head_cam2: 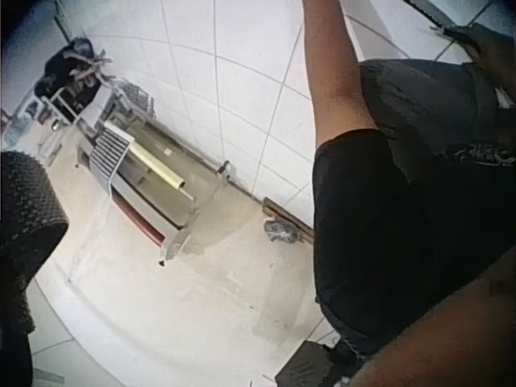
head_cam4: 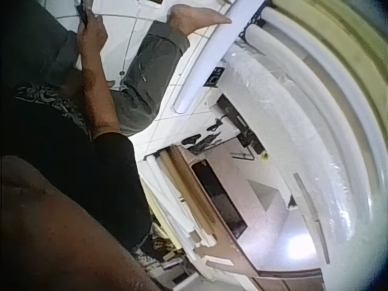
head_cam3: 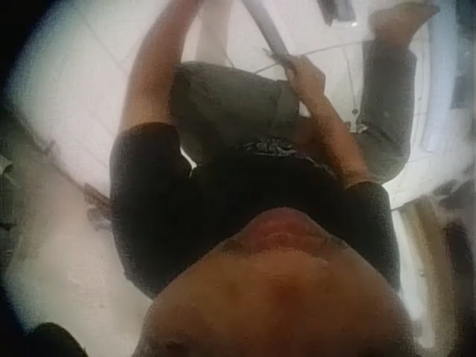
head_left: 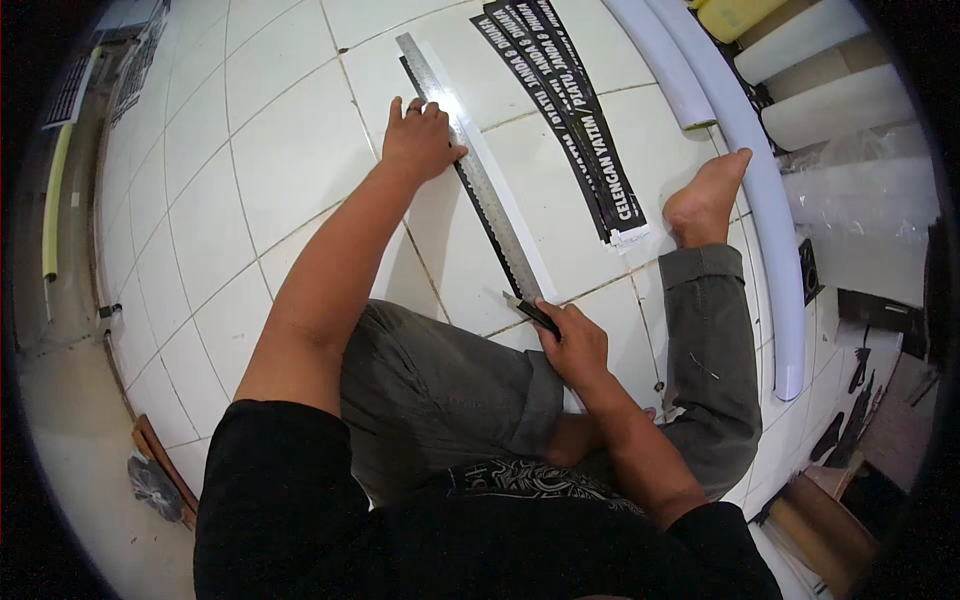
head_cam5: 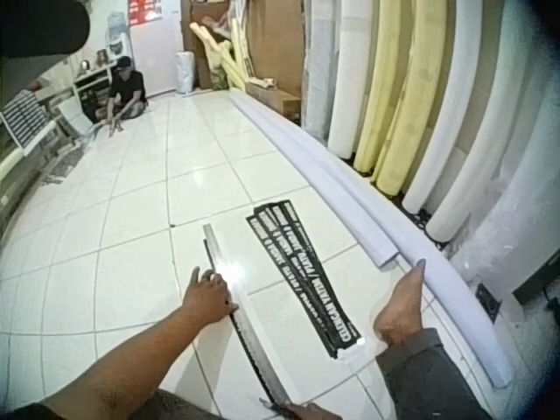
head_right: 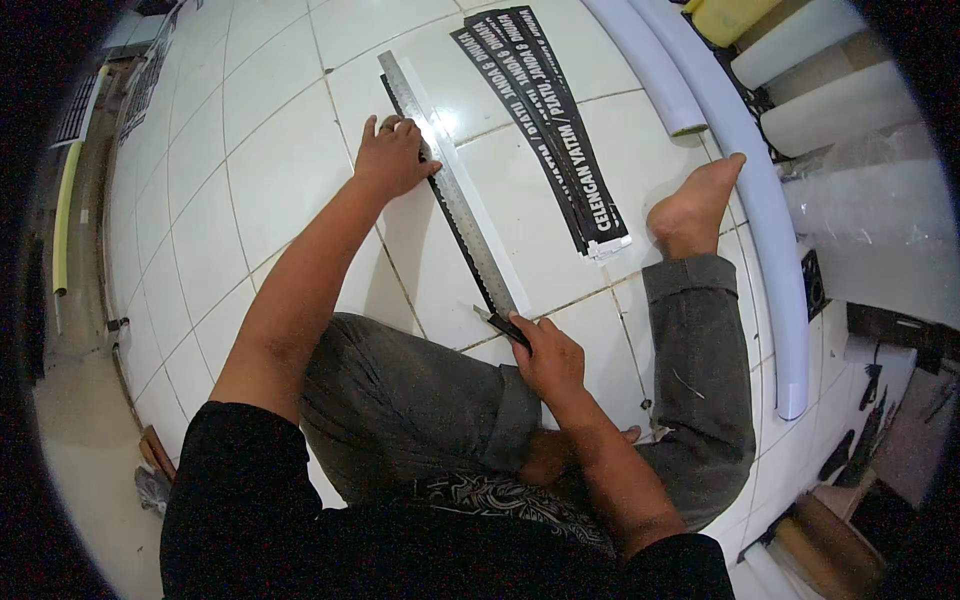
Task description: Cutting and measuring strips of printed vinyl material using a ruler and a utility knife.
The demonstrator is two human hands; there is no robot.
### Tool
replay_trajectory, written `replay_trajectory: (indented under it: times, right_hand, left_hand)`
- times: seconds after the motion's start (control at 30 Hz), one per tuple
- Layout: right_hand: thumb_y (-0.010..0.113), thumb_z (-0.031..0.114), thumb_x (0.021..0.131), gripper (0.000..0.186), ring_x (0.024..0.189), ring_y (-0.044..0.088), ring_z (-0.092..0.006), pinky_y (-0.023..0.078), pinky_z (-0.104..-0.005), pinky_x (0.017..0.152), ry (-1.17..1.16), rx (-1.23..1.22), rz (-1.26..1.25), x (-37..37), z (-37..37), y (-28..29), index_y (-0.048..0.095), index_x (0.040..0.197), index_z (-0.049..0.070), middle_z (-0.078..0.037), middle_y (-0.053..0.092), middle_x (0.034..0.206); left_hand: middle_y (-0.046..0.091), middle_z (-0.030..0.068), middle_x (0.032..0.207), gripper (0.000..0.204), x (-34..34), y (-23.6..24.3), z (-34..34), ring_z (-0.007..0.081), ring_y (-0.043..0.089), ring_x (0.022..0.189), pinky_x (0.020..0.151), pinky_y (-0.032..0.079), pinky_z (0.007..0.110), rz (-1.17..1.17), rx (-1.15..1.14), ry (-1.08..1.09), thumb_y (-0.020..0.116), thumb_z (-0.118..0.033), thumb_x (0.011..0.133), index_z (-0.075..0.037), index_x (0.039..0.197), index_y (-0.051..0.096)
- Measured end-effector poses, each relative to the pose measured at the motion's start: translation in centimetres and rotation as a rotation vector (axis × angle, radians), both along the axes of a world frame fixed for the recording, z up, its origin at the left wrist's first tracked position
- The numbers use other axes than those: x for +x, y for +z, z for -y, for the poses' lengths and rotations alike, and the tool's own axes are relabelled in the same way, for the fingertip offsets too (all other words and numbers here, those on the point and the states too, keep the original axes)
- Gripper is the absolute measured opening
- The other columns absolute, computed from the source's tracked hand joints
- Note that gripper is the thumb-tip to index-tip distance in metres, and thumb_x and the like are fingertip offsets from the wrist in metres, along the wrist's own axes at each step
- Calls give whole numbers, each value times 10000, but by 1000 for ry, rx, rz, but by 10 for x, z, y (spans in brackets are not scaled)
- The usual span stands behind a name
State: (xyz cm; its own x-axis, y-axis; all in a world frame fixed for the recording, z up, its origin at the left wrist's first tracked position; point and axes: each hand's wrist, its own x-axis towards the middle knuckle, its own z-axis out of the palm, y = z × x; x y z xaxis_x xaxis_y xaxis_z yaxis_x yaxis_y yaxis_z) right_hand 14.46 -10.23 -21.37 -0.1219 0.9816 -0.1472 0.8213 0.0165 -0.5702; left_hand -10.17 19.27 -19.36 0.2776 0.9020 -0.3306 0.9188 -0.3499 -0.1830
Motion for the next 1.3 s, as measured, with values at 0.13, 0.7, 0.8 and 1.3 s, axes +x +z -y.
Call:
replay_trajectory:
  times: [0.13,0.7,0.8,1.3]
  right_hand:
    - [687,200,925,385,766,652,-255,523,-377,694,-119,57,-143,-4,-18,-22,655,1301,130,-99,624,859]
    - [457,154,969,484,1057,679,-433,525,-508,940,13,81,89,-169,-416,-18,489,1452,139,-282,688,1144]
    - [462,136,942,482,1068,675,-433,521,-507,952,66,63,107,-180,-414,-10,499,1421,93,-283,689,1136]
    - [497,172,915,525,1116,660,-431,503,-497,977,136,30,291,-173,-400,10,484,1438,120,-271,678,1195]
  left_hand:
    - [385,136,1591,992,-1,6,13,321,300,1503,1224,111,616,21,20,-51,575,-722,850,-1,1510,402]
    - [196,165,1672,1102,-1,8,14,348,229,1532,1166,102,727,136,-152,20,683,-721,782,-1,1545,346]
    - [190,164,1673,1096,-10,6,15,354,238,1527,1169,107,723,160,-155,39,678,-707,799,9,1551,327]
    - [222,157,1666,1070,-8,1,16,339,191,1545,1190,93,697,163,-166,47,647,-702,828,-51,1591,273]
